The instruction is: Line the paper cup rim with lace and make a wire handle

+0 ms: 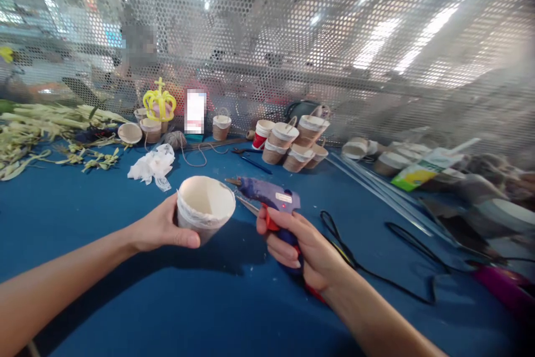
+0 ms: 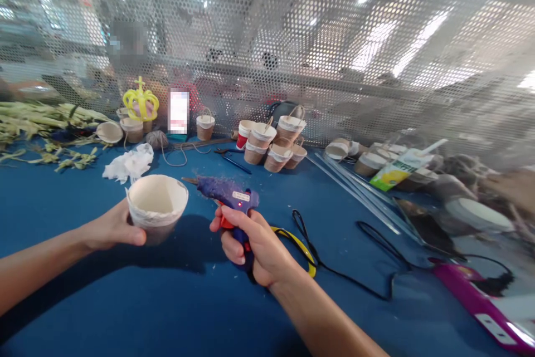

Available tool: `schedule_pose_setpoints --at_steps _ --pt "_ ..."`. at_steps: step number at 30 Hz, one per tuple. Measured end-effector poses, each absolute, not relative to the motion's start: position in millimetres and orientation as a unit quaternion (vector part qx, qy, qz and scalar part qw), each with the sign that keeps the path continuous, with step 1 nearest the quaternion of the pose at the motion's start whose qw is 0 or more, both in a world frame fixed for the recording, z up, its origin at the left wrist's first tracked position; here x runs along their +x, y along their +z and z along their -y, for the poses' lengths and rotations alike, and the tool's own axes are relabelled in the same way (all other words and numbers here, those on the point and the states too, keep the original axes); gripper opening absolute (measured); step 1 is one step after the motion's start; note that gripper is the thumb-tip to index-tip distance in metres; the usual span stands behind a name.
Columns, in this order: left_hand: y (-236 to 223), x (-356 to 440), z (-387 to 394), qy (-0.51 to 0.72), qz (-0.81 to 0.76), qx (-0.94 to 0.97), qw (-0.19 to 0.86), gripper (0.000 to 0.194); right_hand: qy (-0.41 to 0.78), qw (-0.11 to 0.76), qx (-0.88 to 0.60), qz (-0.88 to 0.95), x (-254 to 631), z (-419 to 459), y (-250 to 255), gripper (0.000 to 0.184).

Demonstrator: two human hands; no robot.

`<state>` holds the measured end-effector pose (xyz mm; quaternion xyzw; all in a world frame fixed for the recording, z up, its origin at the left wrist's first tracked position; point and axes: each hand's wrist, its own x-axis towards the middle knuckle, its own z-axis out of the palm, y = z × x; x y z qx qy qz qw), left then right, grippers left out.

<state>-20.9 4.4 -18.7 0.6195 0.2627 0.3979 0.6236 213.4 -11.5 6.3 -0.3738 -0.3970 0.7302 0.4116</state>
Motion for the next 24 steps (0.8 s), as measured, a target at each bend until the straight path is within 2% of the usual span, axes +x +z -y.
schedule_pose_setpoints --at_steps 7,18,21,24 --pt "-21.9 -22.3 -3.0 0.404 -0.264 0.598 0.64 0.076 0.732 0.371 -0.376 0.431 210.9 14.3 4.3 0.027" --pt "-20.5 -22.8 -4.7 0.391 -0.286 0.61 0.627 0.081 0.493 0.329 -0.489 0.64 213.9 18.0 16.4 0.032" --pt "-20.0 -22.9 -4.9 0.387 -0.288 0.617 0.621 0.081 0.461 0.299 -0.512 0.66 217.2 17.6 20.2 0.032" --pt "-18.2 -23.1 -4.4 0.384 -0.289 0.624 0.616 0.081 0.456 0.305 -0.499 0.67 220.9 16.9 23.0 0.033"
